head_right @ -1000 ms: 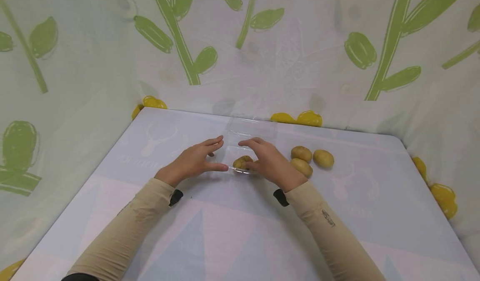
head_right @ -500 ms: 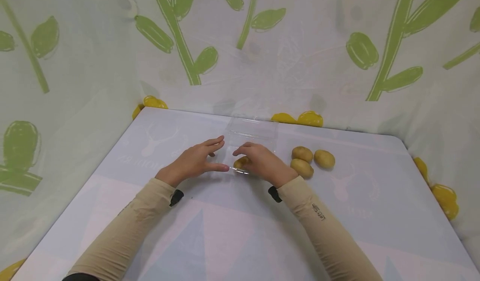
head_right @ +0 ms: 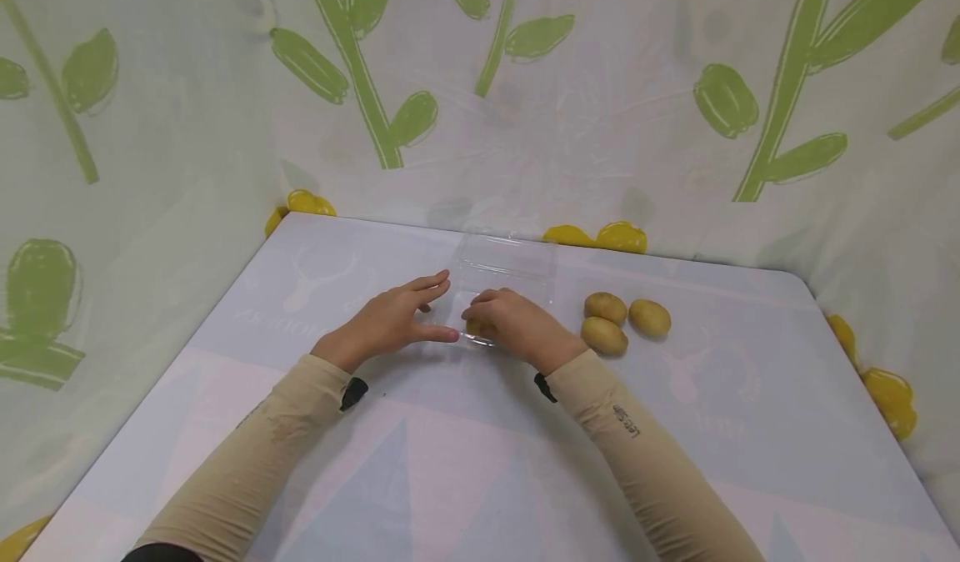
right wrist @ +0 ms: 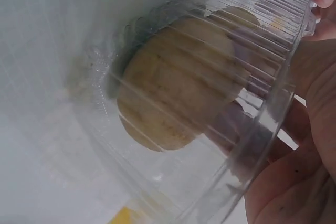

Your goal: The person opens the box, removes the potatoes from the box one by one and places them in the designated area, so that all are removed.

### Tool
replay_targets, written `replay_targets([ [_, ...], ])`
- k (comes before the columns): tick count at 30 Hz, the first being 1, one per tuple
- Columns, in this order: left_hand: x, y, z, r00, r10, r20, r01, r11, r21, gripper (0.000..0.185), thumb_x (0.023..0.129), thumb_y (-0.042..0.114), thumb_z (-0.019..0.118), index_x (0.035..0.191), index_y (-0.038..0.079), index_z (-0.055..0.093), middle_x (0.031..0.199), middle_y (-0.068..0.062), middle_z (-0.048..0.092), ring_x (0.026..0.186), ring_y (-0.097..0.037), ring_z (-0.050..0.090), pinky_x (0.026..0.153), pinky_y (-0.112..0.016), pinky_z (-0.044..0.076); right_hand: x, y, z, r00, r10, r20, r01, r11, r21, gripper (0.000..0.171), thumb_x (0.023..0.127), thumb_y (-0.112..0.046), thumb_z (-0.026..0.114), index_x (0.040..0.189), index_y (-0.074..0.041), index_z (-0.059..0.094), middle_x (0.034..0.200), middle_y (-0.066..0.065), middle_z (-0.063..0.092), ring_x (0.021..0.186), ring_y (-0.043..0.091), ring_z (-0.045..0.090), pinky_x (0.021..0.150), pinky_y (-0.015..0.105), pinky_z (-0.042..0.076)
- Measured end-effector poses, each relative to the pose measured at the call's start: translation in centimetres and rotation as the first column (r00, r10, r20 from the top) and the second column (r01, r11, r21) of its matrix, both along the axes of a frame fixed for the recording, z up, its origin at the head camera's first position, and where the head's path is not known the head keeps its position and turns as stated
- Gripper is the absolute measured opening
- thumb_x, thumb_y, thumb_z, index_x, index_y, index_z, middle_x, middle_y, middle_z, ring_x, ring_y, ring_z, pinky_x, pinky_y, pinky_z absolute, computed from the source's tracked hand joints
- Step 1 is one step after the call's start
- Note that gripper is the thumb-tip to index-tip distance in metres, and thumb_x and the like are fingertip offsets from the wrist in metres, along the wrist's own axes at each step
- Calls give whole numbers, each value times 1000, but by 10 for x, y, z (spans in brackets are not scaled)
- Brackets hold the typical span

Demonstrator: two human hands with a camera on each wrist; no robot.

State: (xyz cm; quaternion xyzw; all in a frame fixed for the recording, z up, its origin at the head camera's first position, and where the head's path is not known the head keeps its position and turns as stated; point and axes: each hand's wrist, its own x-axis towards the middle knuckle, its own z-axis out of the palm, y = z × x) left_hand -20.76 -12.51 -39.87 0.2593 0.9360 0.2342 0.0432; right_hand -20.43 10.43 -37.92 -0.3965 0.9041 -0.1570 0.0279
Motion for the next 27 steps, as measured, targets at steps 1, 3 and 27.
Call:
replay_targets([
  [1,0,0,0,1000,0,-3,0,1000,0,96,71,69,61,146,16,33,153,12,21,136,-13,29,103,-39,35,0,-1,0,1000,0,-6,0,1000,4,28,84,-11,69,112,-11,69,115,3,63,108,20,57,90,32,47],
  [3,0,0,0,1000,0,-8,0,1000,0,96,71,69,62,146,16,33,153,12,21,135,-13,30,103,-39,36,0,-2,1,1000,-1,-13,1,1000,12,29,83,-10,70,112,-10,69,113,2,64,105,18,58,89,31,48],
  [27,1,0,-3,1000,7,0,-7,1000,13,96,70,69,63,146,17,34,152,13,21,136,-11,29,104,-38,34,-8,-10,0,997,-81,1,80,993,84,39,75,-10,78,113,-10,69,99,3,61,87,15,58,81,28,49],
])
